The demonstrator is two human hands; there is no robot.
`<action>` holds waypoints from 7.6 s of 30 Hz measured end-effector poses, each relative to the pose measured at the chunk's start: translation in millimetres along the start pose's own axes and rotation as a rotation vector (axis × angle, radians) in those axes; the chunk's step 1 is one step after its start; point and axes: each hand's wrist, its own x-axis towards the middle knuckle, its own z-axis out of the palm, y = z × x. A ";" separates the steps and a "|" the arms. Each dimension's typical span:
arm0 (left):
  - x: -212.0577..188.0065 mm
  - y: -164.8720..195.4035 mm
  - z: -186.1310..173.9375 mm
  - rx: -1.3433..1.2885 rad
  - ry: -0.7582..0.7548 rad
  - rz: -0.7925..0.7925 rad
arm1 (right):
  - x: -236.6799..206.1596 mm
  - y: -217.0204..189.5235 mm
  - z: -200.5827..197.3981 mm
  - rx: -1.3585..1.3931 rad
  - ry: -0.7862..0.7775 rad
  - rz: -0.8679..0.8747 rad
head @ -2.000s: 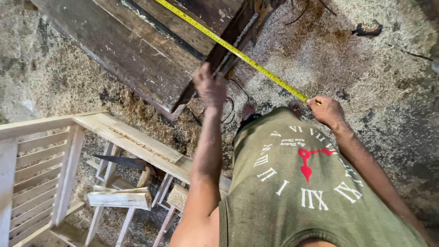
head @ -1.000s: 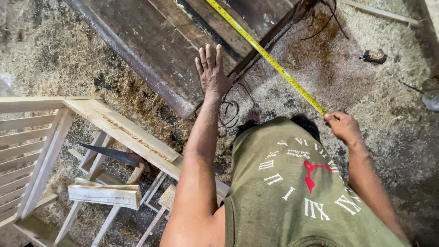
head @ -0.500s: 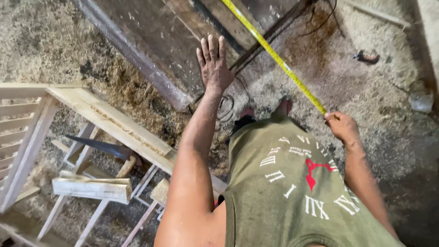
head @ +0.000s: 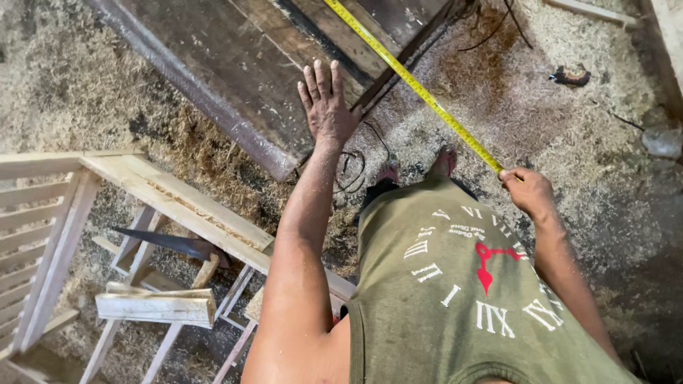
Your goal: The person uses a tape measure to measure a long wooden plank laid across a workbench, then marks the plank with a pencil at the measured length. They reposition the tape measure along the plank and take repeated measurements, marking several points.
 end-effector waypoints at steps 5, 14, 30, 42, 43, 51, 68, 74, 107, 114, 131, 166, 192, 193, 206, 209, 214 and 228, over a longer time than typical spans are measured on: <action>0.8 2.5 -0.6 0.024 -0.031 -0.005 | -1.9 -1.9 0.5 0.024 0.000 0.018; 0.7 2.4 3.9 0.031 -0.027 -0.005 | -0.9 -3.3 0.7 -0.021 -0.038 0.072; 3.0 -1.1 9.1 0.027 -0.055 -0.016 | 2.5 -4.0 5.1 0.035 0.004 0.107; 3.5 -2.7 14.9 0.016 -0.006 0.006 | -1.5 -4.6 6.2 -0.004 0.124 0.055; 3.6 -2.8 14.3 0.012 -0.003 0.008 | -1.5 -4.8 6.1 0.005 0.123 0.046; 3.8 -2.0 14.4 0.012 -0.026 -0.009 | 1.1 -2.0 8.7 0.008 0.137 0.007; 3.5 -3.9 15.5 0.059 -0.039 0.000 | 2.4 -8.9 8.4 0.010 0.043 0.085; 4.0 -3.1 13.0 0.060 -0.050 0.000 | 0.7 -10.1 8.0 0.011 0.067 0.056; 0.5 -10.1 15.3 -0.043 0.071 0.013 | 6.2 -24.5 19.1 -0.041 0.074 -0.025; -0.2 -6.9 9.9 -0.043 0.047 0.017 | 6.9 -45.4 15.6 0.005 0.107 -0.085; 3.3 -3.9 15.3 -0.015 0.002 0.001 | 15.5 -58.8 16.4 0.012 0.093 -0.006; 45.8 27.6 8.1 -0.007 -0.089 0.276 | 46.2 -87.9 -2.3 -0.013 0.026 -0.074; 125.6 -29.2 -4.3 -0.109 -0.215 0.416 | 72.5 -150.2 42.4 0.071 0.116 -0.122; 125.8 -28.8 -3.8 -0.116 -0.234 0.403 | 74.2 -151.1 41.7 0.071 0.106 -0.105; 137.8 -33.5 -15.7 -0.071 -0.279 0.392 | 82.3 -239.9 17.1 0.096 0.017 -0.070; 145.3 -38.9 -16.9 -0.061 -0.277 0.405 | 89.4 -266.6 16.0 0.098 -0.068 0.005; 152.8 -42.7 -18.7 0.006 -0.266 0.388 | 112.3 -285.3 21.2 0.097 -0.082 -0.023; 155.7 -51.4 -8.8 -0.114 -0.167 0.349 | 149.6 -299.9 44.1 0.125 -0.065 -0.085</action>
